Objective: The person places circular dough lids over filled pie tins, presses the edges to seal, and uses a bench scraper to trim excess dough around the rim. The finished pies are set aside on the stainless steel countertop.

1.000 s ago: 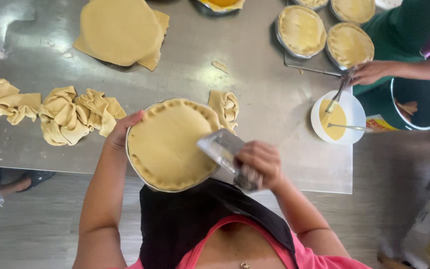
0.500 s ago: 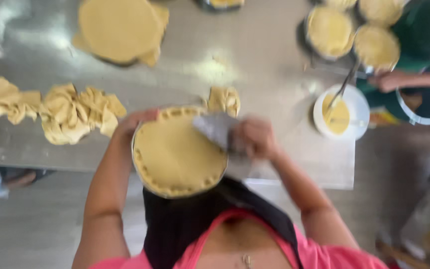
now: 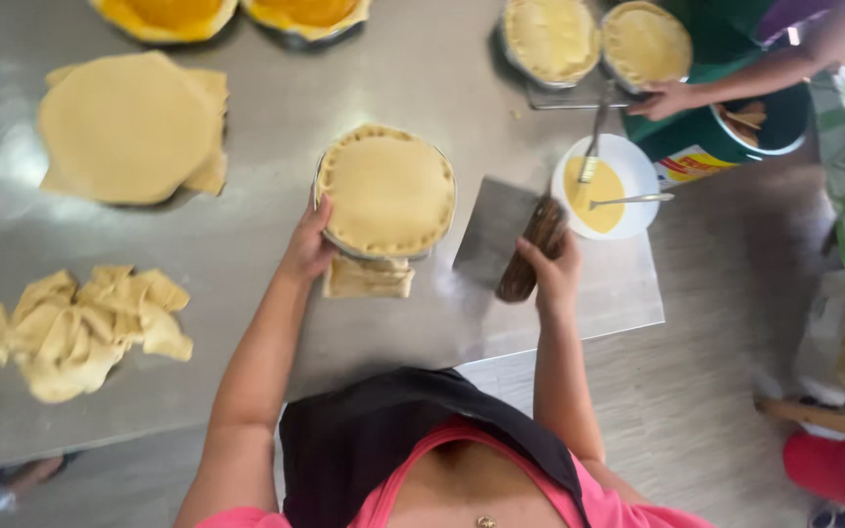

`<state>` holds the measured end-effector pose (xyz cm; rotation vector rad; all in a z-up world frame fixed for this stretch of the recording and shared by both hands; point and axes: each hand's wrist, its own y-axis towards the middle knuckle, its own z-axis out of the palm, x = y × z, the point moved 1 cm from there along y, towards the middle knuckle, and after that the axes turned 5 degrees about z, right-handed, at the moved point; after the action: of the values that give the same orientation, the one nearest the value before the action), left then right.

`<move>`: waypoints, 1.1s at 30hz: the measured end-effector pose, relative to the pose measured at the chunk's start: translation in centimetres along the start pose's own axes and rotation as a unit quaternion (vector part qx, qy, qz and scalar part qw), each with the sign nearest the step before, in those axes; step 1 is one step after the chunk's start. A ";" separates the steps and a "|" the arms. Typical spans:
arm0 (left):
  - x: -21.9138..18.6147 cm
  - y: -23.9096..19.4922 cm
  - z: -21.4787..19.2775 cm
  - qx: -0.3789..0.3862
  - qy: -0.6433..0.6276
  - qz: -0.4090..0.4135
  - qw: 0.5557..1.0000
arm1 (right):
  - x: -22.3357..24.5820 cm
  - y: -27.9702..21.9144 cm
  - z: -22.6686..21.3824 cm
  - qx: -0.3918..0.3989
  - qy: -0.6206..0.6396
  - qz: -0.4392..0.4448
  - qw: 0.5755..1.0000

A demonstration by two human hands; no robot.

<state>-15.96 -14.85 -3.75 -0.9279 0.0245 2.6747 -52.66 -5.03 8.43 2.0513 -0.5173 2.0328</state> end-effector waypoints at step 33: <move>1.1 -13.3 5.7 -0.104 0.792 0.158 0.580 | -7.9 4.3 0.6 0.106 -0.076 0.144 0.981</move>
<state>-16.25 -1.18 1.18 -3.1602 0.2752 1.0407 -53.68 -8.41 0.17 2.3927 -0.6861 2.1827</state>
